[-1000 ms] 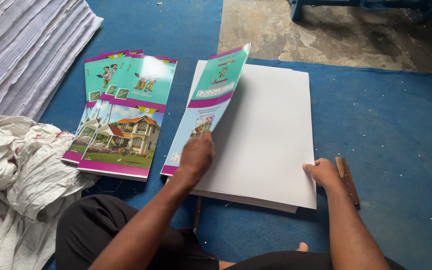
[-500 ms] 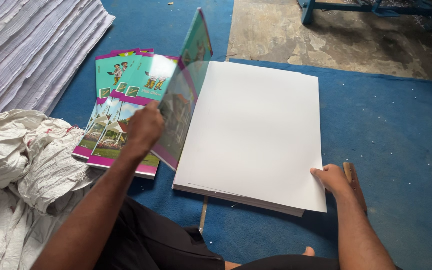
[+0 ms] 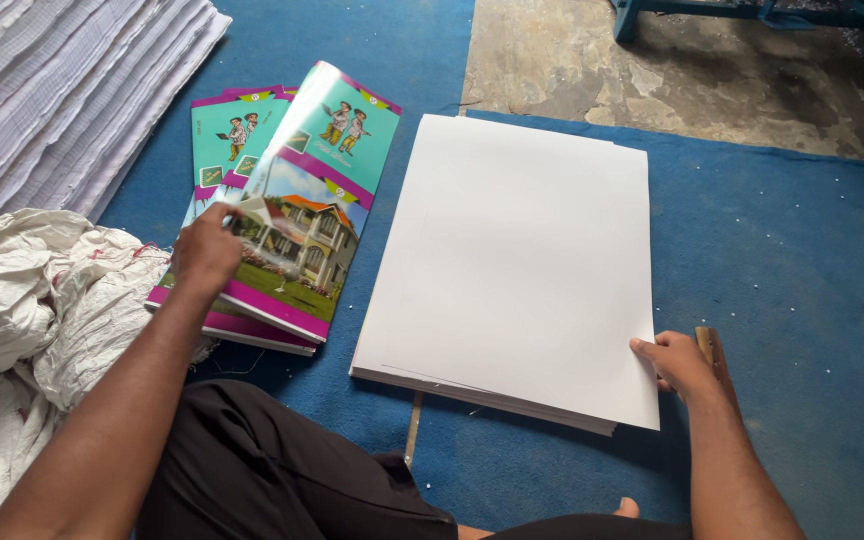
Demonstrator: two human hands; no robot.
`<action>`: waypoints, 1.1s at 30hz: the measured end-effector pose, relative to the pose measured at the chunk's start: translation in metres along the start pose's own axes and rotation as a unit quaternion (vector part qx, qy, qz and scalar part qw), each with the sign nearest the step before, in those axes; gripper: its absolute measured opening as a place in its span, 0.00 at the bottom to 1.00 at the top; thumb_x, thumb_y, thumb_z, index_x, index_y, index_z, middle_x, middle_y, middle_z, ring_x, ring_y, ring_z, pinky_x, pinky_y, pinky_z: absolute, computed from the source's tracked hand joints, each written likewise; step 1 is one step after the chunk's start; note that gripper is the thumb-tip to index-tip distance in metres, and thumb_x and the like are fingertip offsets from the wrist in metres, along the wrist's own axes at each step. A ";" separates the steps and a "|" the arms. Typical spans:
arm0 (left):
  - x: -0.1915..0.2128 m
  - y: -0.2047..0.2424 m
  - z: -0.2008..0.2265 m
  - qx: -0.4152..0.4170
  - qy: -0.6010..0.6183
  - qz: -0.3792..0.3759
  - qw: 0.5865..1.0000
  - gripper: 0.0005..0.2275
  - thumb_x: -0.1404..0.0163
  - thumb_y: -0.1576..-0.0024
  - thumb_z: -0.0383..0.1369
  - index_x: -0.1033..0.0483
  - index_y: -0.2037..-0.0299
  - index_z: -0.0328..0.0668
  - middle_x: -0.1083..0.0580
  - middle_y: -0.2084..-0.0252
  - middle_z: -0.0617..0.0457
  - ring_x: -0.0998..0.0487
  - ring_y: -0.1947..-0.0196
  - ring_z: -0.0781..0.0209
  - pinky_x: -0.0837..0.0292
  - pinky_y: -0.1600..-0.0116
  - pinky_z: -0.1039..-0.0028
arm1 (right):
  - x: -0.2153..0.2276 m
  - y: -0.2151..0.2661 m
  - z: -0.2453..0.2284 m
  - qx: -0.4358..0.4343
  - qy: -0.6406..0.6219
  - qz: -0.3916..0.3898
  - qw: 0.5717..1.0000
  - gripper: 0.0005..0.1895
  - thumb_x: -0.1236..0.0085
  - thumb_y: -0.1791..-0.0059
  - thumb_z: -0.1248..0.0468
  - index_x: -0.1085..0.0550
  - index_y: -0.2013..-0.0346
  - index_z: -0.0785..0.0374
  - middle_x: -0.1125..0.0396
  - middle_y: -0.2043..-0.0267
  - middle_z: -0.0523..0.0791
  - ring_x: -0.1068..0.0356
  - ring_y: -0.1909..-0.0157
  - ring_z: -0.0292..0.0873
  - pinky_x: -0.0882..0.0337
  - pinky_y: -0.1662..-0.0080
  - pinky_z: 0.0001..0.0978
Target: The person inserts printed covers into blank book blocks and presses the spine crease with a wooden tool. They repeat this process for multiple books, stacking the finished units to the left.
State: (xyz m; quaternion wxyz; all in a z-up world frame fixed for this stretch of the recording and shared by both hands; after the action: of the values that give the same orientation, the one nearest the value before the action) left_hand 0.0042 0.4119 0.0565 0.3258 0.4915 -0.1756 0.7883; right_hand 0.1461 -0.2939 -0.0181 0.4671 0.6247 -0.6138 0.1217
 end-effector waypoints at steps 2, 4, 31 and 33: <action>-0.006 -0.010 -0.022 0.010 0.011 0.002 1.000 0.18 0.54 0.40 0.23 0.22 0.46 0.63 0.19 0.55 0.52 0.20 0.64 0.58 0.29 0.63 0.65 | -0.001 -0.001 0.000 0.002 -0.012 -0.005 1.000 0.19 0.42 0.49 0.54 0.23 0.53 0.67 0.24 0.61 0.56 0.24 0.58 0.48 0.25 0.57 0.39; -0.013 -0.018 -0.044 0.035 0.034 0.005 0.999 0.19 0.53 0.40 0.22 0.21 0.47 0.63 0.19 0.54 0.54 0.19 0.62 0.60 0.29 0.61 0.66 | -0.001 -0.001 0.000 -0.001 -0.006 -0.004 1.000 0.19 0.43 0.48 0.55 0.23 0.51 0.66 0.24 0.60 0.56 0.24 0.58 0.49 0.27 0.56 0.41; -0.025 -0.005 -0.050 -0.017 -0.039 0.089 0.995 0.17 0.46 0.45 0.26 0.21 0.46 0.52 0.29 0.47 0.45 0.29 0.47 0.50 0.37 0.43 0.54 | 0.003 0.015 -0.027 -0.005 -0.163 -0.023 0.986 0.17 0.46 0.47 0.61 0.27 0.46 0.65 0.25 0.58 0.58 0.23 0.62 0.45 0.24 0.61 0.31; -0.036 -0.003 -0.028 -0.067 0.019 0.049 0.996 0.10 0.44 0.42 0.32 0.19 0.51 0.48 0.28 0.48 0.42 0.23 0.55 0.51 0.25 0.50 0.62 | 0.002 0.018 -0.028 -0.008 -0.182 -0.037 0.983 0.17 0.46 0.47 0.61 0.27 0.45 0.65 0.25 0.57 0.58 0.24 0.62 0.45 0.24 0.62 0.30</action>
State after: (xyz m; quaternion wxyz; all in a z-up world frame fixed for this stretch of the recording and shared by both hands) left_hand -0.0009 0.4182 0.0116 0.3226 0.4445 -0.2457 0.7987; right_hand 0.1431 -0.2712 0.0063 0.3569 0.6551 -0.6657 -0.0167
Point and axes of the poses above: each hand's wrist, its own y-axis away from the middle knuckle, its own x-axis out of the back of the hand, z = x × y, the point moved 6 cm from there along -y, towards the middle knuckle
